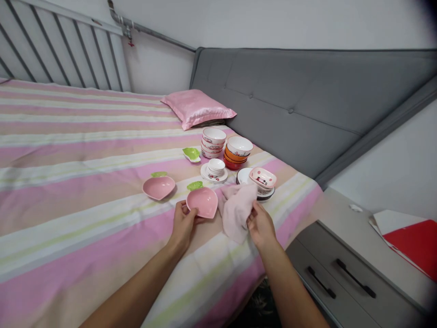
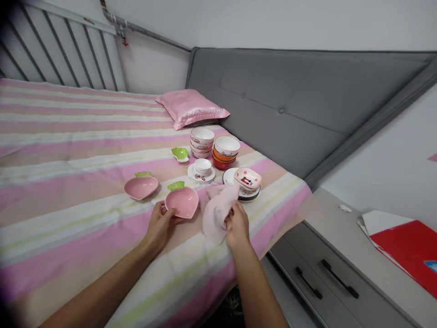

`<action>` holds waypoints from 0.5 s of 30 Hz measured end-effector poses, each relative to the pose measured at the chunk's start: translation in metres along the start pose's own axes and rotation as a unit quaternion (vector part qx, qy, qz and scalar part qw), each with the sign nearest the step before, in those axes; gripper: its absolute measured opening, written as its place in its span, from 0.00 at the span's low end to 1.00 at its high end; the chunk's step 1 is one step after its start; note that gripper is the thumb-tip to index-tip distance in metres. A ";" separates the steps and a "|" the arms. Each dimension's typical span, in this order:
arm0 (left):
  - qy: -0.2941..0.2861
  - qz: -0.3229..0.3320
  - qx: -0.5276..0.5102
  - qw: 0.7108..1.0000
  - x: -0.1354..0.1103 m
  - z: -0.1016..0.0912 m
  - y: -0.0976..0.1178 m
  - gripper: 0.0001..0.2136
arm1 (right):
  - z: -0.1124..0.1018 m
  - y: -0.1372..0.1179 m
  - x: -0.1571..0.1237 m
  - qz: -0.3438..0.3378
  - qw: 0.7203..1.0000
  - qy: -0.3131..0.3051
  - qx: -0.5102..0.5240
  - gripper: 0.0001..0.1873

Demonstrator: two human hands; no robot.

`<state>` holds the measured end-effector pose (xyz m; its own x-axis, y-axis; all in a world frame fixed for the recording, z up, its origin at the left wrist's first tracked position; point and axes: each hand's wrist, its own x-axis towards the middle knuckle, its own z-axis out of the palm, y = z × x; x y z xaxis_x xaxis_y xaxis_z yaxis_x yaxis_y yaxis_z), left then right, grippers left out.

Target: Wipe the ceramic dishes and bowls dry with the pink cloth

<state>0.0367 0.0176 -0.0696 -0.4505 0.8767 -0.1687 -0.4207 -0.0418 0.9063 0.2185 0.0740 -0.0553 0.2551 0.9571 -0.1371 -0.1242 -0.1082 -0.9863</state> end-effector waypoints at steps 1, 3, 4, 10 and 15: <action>0.001 -0.001 0.002 1.000 0.000 0.000 0.000 0.15 | -0.001 0.004 0.001 -0.018 0.999 0.029 -0.036 0.20; 0.005 -0.001 0.008 1.000 0.001 -0.001 0.000 0.15 | -0.003 0.007 0.001 -0.049 0.994 0.076 -0.067 0.27; 0.007 -0.002 0.011 1.000 0.001 -0.001 -0.001 0.15 | -0.004 0.007 0.000 -0.084 0.986 0.103 -0.099 0.30; 0.013 -0.001 0.024 1.000 0.002 -0.001 -0.002 0.15 | 0.007 -0.006 -0.022 -0.302 0.878 0.026 -0.371 0.16; 0.020 0.006 0.034 0.999 0.002 0.000 -0.003 0.15 | 0.016 0.002 -0.036 -0.276 0.815 -0.065 -0.505 0.22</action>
<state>0.0370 0.0191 -0.0724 -0.4861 0.8569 -0.1717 -0.3608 -0.0178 0.9325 0.1935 0.0440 -0.0506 -0.1076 0.9480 0.2996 0.8447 0.2461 -0.4753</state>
